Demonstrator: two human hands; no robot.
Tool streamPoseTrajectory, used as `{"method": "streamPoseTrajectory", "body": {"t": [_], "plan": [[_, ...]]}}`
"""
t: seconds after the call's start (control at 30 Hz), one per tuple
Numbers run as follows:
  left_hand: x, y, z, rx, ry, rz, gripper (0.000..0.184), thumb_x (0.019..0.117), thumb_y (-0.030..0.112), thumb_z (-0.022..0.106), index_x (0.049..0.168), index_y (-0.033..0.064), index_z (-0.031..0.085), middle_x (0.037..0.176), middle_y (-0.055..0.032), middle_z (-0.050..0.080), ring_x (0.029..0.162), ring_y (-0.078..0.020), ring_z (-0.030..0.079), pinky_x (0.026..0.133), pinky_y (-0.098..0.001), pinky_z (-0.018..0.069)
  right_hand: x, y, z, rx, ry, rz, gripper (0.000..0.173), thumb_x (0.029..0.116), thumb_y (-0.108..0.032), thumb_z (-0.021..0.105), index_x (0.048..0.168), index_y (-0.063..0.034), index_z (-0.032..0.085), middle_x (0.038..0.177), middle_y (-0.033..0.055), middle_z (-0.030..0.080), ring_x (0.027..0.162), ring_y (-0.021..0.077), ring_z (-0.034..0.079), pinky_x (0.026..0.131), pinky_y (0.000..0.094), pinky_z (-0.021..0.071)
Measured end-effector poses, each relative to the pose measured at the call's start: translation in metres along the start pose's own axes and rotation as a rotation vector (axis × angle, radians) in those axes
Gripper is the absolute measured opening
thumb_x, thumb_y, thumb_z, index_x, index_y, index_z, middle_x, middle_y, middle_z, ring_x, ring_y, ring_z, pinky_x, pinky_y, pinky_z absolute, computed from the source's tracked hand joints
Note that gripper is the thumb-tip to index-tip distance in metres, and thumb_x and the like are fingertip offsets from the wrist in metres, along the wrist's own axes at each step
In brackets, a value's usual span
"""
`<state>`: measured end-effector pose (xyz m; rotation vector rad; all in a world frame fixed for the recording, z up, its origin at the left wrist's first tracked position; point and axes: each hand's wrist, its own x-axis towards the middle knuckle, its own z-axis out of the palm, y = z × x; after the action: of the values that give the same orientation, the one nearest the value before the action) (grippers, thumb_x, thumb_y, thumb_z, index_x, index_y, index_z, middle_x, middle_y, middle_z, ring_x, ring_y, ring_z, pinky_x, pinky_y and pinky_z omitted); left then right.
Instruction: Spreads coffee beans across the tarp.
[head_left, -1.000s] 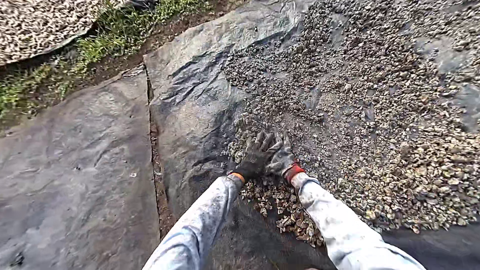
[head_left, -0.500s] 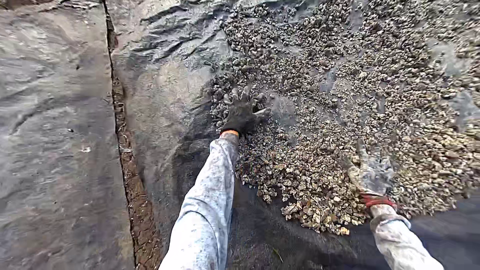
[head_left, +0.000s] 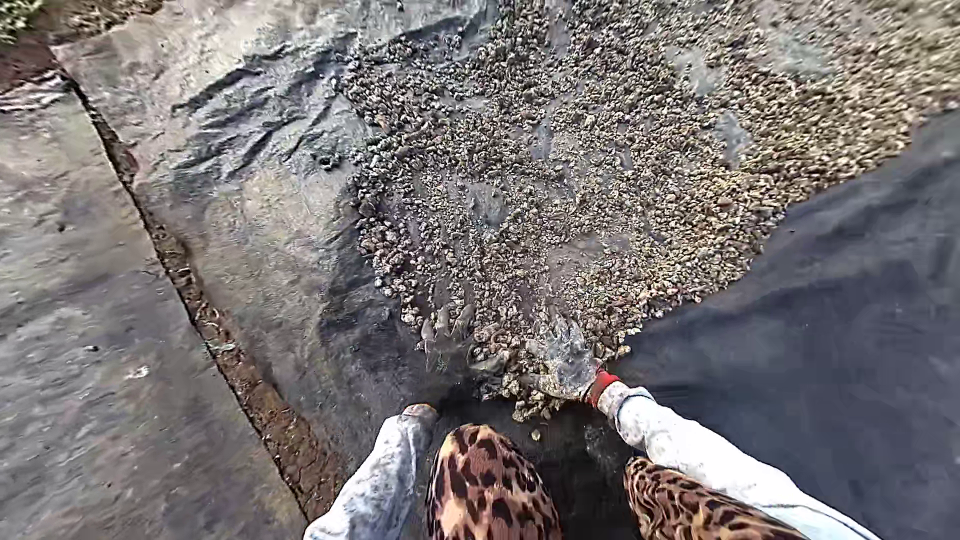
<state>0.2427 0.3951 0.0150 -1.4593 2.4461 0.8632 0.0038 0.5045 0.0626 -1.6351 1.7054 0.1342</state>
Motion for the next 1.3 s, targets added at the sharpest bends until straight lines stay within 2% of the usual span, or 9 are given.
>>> {"method": "streamPoseTrajectory", "body": {"t": [0.37,0.47,0.57,0.67,0.73,0.8,0.93,1.03,1.3], "plan": [[0.008,0.005,-0.004,0.117,0.085,0.029,0.107,0.0722,0.092,0.053,0.158,0.0287,0.041,0.170,-0.0101,0.025,0.156,-0.0464,0.012,0.119,-0.0728,0.0069,-0.084,0.134,-0.057,-0.280,-0.202,-0.252,0.062,0.1021,-0.054,0.045,0.158,-0.0274,0.043,0.164,0.0158,0.037,0.151,0.0430,0.032,0.119,0.0689,0.0203],[0.000,0.017,0.009,0.060,0.188,-0.024,0.097,0.0736,0.089,0.055,0.154,0.0348,0.047,0.168,-0.0103,0.031,0.154,-0.0491,0.017,0.118,-0.0754,0.0067,-0.029,0.179,-0.038,-0.337,0.416,-0.582,0.054,0.1067,-0.054,0.035,0.142,-0.0231,0.063,0.135,0.0094,0.068,0.124,0.0316,0.063,0.111,0.0587,0.0405],[-0.034,0.078,-0.034,0.051,-0.338,-0.263,0.105,0.0833,0.069,0.070,0.165,0.0296,0.017,0.173,-0.0128,0.001,0.157,-0.0463,-0.001,0.124,-0.0656,0.0078,0.038,0.188,-0.033,-0.268,0.554,-0.577,0.065,0.0994,-0.067,0.038,0.147,-0.0281,0.058,0.154,0.0120,0.052,0.147,0.0367,0.041,0.124,0.0611,0.0178],[-0.070,0.056,0.064,0.004,0.216,0.025,0.118,0.0491,0.082,0.076,0.147,0.0186,0.057,0.161,-0.0298,0.033,0.147,-0.0605,0.023,0.115,-0.0764,0.0201,0.052,0.196,-0.084,-0.298,0.231,-0.405,0.069,0.0993,-0.066,0.046,0.159,-0.0316,0.041,0.172,0.0073,0.021,0.159,0.0354,0.010,0.127,0.0627,0.0030],[-0.076,0.044,0.084,0.096,0.152,0.094,0.097,0.0555,0.089,0.068,0.135,0.0334,0.068,0.166,-0.0182,0.031,0.151,-0.0563,0.015,0.117,-0.0768,0.0149,0.083,0.249,-0.080,-0.237,0.646,-0.481,0.064,0.0972,-0.067,0.046,0.143,-0.0250,0.062,0.156,0.0198,0.047,0.149,0.0466,0.033,0.123,0.0695,0.0123],[-0.072,0.056,0.073,0.131,0.077,0.046,0.091,0.0538,0.085,0.073,0.120,0.0232,0.077,0.165,-0.0216,0.032,0.150,-0.0596,0.015,0.116,-0.0774,0.0166,0.063,0.238,-0.189,-0.392,0.056,-0.047,0.070,0.1008,-0.065,0.046,0.163,-0.0400,0.025,0.173,0.0139,0.005,0.158,0.0457,-0.001,0.123,0.0709,0.0014],[-0.064,0.088,0.037,0.101,-0.284,-0.247,0.090,0.0704,0.064,0.083,0.146,0.0195,0.059,0.170,-0.0173,0.021,0.155,-0.0489,0.011,0.121,-0.0672,0.0179,0.098,0.364,-0.256,-0.385,0.531,0.027,0.086,0.0844,-0.086,0.045,0.157,-0.0391,0.042,0.168,0.0237,0.021,0.155,0.0540,0.007,0.116,0.0801,-0.0026],[-0.042,0.096,0.002,-0.089,-0.433,-0.326,0.065,0.0913,0.052,0.071,0.144,0.0157,0.060,0.150,-0.0191,0.053,0.141,-0.0408,0.046,0.116,-0.0623,0.0349,0.104,0.426,-0.292,-0.207,0.506,0.399,0.092,0.0845,-0.086,0.046,0.158,-0.0303,0.040,0.166,0.0256,0.026,0.152,0.0514,0.023,0.115,0.0795,0.0176],[0.109,0.231,-0.009,0.115,-0.292,-0.429,0.101,0.0840,0.074,0.065,0.161,0.0173,0.032,0.164,-0.0316,0.023,0.144,-0.0567,0.034,0.107,-0.0748,0.0371,-0.010,0.312,-0.228,-0.025,-0.038,0.185,0.077,0.0950,-0.073,0.046,0.157,-0.0274,0.044,0.154,0.0148,0.051,0.142,0.0382,0.046,0.115,0.0666,0.0329]]}}
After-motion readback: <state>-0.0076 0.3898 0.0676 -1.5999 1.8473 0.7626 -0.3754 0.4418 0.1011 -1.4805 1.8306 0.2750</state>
